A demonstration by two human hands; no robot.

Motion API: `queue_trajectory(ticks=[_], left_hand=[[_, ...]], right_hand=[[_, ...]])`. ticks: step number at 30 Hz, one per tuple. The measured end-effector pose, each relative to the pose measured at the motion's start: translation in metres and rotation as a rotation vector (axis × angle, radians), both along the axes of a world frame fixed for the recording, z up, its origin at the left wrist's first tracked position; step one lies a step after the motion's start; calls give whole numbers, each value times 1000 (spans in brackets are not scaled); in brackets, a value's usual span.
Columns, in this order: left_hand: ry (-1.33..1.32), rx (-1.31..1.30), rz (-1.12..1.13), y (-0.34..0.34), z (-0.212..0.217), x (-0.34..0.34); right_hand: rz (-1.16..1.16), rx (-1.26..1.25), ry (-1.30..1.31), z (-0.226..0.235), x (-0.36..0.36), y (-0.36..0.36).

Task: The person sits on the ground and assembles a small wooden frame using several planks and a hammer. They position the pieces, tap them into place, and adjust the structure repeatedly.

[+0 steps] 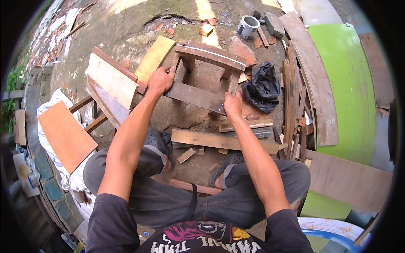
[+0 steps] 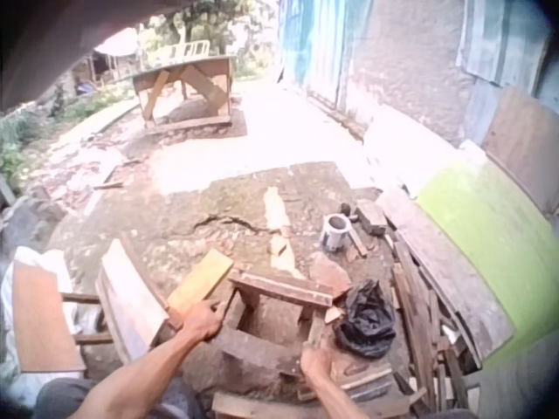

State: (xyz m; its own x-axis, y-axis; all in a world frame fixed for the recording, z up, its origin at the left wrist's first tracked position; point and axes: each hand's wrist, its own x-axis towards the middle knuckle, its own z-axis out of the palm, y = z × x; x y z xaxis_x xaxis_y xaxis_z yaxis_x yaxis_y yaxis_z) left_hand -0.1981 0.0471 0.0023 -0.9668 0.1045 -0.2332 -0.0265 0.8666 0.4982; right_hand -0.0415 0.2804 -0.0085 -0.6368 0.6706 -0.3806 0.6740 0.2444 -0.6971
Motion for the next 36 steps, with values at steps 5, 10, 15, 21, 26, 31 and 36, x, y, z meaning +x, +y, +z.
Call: queue_trajectory(ticks=[5,10,15,21,26,31,36], left_hand=[[36,-42,23,0,1,2],[46,-63,5,9,12,4],[130,-106,40,3,6,7],[180,-125,26,9,11,10],[228,-122,35,15,16,15],[220,-163,29,7,15,17],[693,-160,-100,9,3,16]], right_hand=[[1,-5,-18,3,-2,-3],[-2,-1,-11,-17,-2,9],[33,-27,-12,1,-5,0],[30,92,28,-23,-4,7],[12,164,20,-31,0,10],[76,-40,-44,12,-3,0],[20,2,-41,-9,-5,4]])
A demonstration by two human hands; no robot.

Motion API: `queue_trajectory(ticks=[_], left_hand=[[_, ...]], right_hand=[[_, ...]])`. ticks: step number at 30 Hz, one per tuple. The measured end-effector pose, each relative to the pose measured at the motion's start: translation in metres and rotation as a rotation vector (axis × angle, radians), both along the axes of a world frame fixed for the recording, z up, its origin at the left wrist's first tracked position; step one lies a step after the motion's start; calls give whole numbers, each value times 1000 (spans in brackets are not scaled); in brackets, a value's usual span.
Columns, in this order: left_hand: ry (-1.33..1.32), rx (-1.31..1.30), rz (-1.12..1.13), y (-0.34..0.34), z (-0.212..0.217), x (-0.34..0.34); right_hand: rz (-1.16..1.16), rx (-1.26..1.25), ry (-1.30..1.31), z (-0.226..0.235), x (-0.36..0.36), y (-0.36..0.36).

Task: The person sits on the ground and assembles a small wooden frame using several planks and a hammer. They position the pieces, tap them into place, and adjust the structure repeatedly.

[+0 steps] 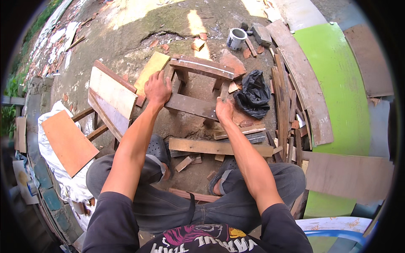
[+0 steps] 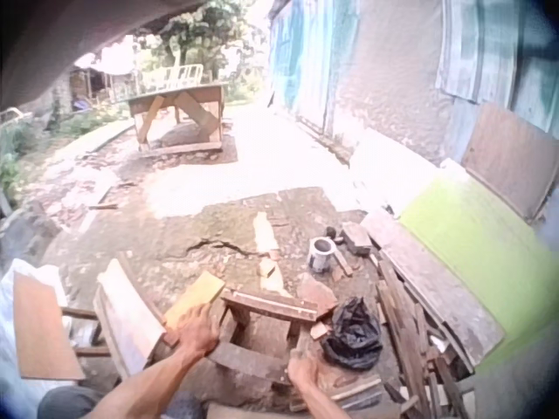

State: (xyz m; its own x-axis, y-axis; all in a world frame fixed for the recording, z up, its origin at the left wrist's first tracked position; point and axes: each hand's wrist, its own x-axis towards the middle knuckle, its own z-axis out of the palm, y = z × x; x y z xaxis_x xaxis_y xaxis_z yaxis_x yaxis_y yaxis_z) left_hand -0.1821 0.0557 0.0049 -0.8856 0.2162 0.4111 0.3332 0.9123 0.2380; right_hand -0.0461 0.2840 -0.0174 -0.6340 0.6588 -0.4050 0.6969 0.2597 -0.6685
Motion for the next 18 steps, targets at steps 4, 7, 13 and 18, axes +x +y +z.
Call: queue_trajectory(ticks=[4,7,13,18], left_hand=[[108,-44,-523,13,11,19],[-187,-170,-899,38,26,54],[-288,-436,-769,77,12,73],[-319,-444,-795,87,52,54]], right_hand=[[296,-261,-182,15,13,38],[533,-256,-374,69,25,83],[824,257,-250,177,60,111],[638,368,-166,214,88,126]])
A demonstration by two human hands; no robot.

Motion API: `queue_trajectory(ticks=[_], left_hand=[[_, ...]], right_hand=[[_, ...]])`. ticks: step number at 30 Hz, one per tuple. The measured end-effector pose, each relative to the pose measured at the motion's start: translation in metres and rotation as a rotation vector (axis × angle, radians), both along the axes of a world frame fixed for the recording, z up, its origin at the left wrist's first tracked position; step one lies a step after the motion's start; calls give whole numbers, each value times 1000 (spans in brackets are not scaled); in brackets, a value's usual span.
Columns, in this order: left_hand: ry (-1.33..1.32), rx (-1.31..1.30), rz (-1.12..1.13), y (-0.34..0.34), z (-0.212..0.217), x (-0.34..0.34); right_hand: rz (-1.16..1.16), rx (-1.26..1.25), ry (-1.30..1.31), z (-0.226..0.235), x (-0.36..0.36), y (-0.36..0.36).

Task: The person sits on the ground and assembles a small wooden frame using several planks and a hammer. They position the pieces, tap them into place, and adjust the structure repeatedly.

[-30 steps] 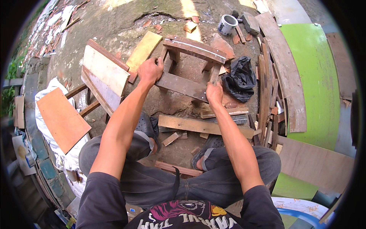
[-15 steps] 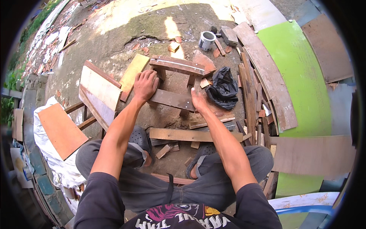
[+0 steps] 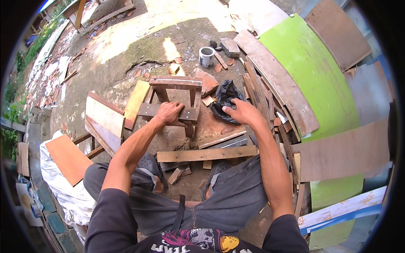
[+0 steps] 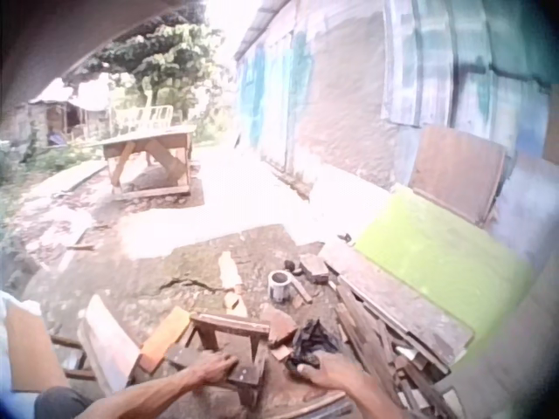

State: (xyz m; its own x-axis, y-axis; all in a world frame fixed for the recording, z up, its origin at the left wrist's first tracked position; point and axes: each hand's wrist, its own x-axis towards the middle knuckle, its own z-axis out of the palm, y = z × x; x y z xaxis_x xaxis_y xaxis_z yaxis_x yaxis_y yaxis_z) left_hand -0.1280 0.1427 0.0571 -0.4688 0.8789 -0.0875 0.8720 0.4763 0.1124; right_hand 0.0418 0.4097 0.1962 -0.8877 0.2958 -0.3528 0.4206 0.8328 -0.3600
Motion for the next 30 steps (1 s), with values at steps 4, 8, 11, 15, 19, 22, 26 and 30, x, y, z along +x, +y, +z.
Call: queue_trajectory(ticks=[4,8,11,15,19,22,26,30], left_hand=[[-79,120,94,-22,70,-13],[-314,409,320,-60,107,6],[-498,658,416,-88,127,26],[-560,887,495,-127,135,62],[-476,1080,446,-145,126,93],[-438,1132,430,-150,119,108],[-204,1207,406,-173,59,99],[-111,1119,381,-203,6,81]], right_hand=[[-14,78,39,3,-6,6],[4,3,-7,-10,-9,6],[-90,-201,-94,-10,-20,4],[-277,-809,-89,-2,-15,-31],[-231,-1354,90,-15,-6,-68],[-263,-1545,345,-19,0,-92],[-212,-1618,421,-11,10,-111],[-257,-1591,437,1,19,-121]])
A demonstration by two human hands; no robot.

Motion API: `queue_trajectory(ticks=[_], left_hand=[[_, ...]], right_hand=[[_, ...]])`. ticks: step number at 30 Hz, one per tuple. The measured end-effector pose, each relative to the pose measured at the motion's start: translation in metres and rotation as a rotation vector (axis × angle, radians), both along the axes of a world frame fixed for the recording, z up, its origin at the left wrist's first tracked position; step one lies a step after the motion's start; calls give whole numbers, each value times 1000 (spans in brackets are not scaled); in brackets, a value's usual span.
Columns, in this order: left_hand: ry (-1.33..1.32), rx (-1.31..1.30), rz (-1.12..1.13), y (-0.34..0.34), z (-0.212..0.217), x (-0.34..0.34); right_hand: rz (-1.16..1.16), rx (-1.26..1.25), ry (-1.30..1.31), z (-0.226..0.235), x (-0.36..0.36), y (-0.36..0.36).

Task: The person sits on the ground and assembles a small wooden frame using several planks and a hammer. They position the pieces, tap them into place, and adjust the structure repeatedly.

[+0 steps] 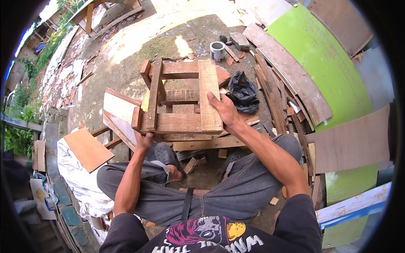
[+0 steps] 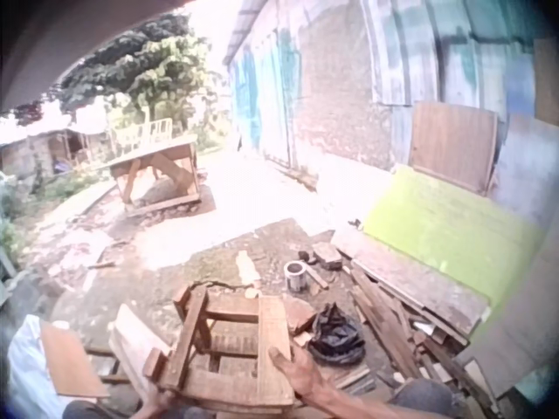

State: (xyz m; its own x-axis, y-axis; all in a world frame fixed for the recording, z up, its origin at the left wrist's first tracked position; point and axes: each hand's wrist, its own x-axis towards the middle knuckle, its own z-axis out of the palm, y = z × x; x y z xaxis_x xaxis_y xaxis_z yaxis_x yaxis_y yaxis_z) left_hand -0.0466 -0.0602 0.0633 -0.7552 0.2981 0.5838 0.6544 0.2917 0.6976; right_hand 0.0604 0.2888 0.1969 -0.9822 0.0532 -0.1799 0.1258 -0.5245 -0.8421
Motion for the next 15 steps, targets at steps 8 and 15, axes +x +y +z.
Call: queue_trajectory(ticks=[8,15], left_hand=[[-117,83,-62,46,47,16],[-127,104,-110,70,95,17]], right_hand=[[-43,59,11,-17,-6,16],[55,291,-140,-11,-31,39]])
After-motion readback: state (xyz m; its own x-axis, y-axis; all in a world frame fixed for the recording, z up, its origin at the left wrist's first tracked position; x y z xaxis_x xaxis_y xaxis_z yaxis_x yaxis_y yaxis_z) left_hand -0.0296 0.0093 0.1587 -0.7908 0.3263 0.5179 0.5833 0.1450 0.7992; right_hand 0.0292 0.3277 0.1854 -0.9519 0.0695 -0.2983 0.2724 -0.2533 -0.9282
